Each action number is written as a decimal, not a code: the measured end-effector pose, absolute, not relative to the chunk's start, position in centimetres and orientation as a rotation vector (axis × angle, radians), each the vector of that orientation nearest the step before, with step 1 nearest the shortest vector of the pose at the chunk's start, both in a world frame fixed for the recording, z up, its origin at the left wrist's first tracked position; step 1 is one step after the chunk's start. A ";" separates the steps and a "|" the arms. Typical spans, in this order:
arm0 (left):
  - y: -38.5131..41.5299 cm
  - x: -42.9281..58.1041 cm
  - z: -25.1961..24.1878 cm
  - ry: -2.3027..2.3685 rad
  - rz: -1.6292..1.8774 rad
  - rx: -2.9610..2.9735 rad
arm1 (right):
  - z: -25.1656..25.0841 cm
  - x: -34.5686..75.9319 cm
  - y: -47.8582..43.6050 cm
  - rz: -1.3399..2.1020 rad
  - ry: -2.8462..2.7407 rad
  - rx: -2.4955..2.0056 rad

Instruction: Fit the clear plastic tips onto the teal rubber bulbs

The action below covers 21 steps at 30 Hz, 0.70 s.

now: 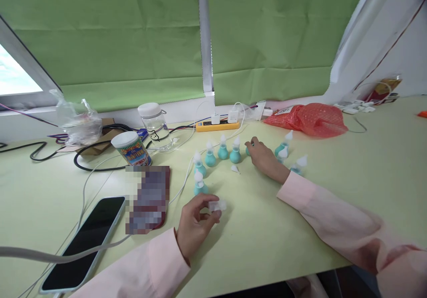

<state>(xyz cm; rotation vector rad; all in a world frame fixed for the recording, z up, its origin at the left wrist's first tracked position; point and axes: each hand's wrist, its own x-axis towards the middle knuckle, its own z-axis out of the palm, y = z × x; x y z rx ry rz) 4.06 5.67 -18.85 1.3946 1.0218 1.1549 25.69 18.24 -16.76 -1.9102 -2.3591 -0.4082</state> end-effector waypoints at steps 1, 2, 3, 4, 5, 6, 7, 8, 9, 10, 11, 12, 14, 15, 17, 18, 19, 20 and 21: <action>5.7 4.0 -18.9 1.031 1.154 1.401 | -16.3 25.7 17.8 -0.420 -2.377 -1.900; 5.7 4.0 -19.0 1.038 1.152 1.410 | -15.8 25.8 17.2 -0.424 -2.396 -1.881; 5.6 3.9 -19.0 1.041 1.150 1.421 | -15.2 25.9 16.6 -0.409 -2.414 -1.844; 5.6 3.9 -19.0 1.039 1.150 1.431 | -14.6 25.9 15.9 -0.373 -2.426 -1.785; 5.6 3.9 -18.9 1.027 1.153 1.438 | -14.1 25.9 15.1 -0.306 -2.436 -1.702; 5.6 3.9 -18.9 1.008 1.159 1.443 | -13.6 25.8 14.3 -0.211 -2.444 -1.602; 5.6 3.9 -18.8 0.982 1.168 1.449 | -13.3 25.5 13.5 -0.093 -2.450 -1.494; 5.6 3.9 -18.7 0.957 1.178 1.453 | -13.2 25.2 12.8 0.045 -2.459 -1.382; 5.6 3.9 -18.6 0.934 1.185 1.459 | -13.3 24.7 12.1 0.188 -2.460 -1.282; 5.6 3.8 -18.6 0.919 1.194 1.463 | -13.7 24.1 11.5 0.321 -2.454 -1.194; 5.6 3.8 -18.5 0.915 1.208 1.466 | -14.3 23.5 11.1 0.428 -2.434 -1.110; 5.7 3.8 -18.5 0.919 1.229 1.464 | -15.1 23.0 10.7 0.495 -2.393 -1.037; 5.7 3.8 -18.5 0.936 1.284 1.434 | -16.8 22.1 10.3 0.549 -2.278 -0.942; 5.7 3.8 -18.5 0.944 1.310 1.408 | -17.6 21.9 10.2 0.568 -2.230 -0.920; 5.7 3.8 -18.5 0.970 1.334 1.355 | -18.8 21.7 10.2 0.595 -2.174 -0.905; 5.7 3.8 -18.5 0.992 1.330 1.331 | -19.1 21.7 10.1 0.597 -2.170 -0.900; 5.7 3.9 -18.4 1.022 1.312 1.306 | -19.3 21.7 10.1 0.585 -2.177 -0.891; 5.7 3.9 -18.4 1.048 1.290 1.283 | -19.4 21.6 9.9 0.562 -2.189 -0.878; 5.7 3.9 -18.4 1.067 1.267 1.263 | -19.4 21.6 9.8 0.528 -2.206 -0.860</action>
